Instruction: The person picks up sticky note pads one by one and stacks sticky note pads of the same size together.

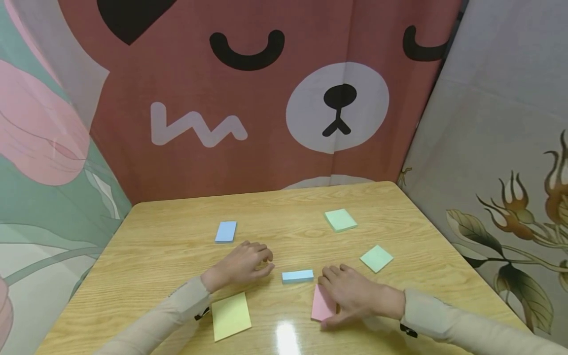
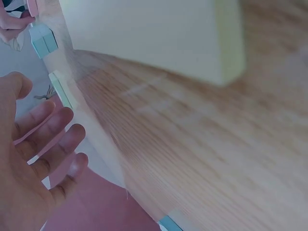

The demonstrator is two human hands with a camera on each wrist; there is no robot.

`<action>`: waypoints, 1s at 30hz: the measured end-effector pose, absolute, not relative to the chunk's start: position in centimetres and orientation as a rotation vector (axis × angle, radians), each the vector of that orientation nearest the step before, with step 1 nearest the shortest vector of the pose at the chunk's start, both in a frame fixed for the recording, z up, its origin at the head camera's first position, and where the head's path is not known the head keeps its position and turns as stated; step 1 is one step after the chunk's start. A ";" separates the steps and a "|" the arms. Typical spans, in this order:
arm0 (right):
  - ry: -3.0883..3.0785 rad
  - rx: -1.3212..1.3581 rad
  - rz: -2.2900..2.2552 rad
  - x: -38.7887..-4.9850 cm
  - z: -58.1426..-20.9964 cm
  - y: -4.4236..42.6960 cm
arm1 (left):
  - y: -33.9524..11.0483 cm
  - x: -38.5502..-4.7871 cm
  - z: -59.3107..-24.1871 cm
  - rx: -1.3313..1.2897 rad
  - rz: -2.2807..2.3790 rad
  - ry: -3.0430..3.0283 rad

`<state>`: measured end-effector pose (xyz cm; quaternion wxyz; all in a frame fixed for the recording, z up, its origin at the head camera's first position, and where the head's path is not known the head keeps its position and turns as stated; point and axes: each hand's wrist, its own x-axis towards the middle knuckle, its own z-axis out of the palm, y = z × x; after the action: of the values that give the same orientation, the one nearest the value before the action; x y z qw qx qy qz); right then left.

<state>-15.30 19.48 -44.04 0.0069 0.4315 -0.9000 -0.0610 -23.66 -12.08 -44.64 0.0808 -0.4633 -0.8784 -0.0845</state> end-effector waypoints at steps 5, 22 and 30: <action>-2.863 1.345 -0.216 -15.1 -44.1 19.4 | -12.2 -23.6 -44.6 -1.387 -0.263 -2.635; -2.782 1.368 -0.288 -15.1 -44.1 18.9 | -13.0 -24.0 -44.5 -1.392 -0.268 -2.642; -2.790 1.365 -0.279 -15.1 -44.0 18.8 | -13.8 -24.5 -44.7 -1.386 -0.257 -2.610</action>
<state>-15.13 18.81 -44.03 0.0114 0.4376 -0.8946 -0.0894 -24.46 -13.77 -44.70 0.0876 -0.4655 -0.8765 -0.0862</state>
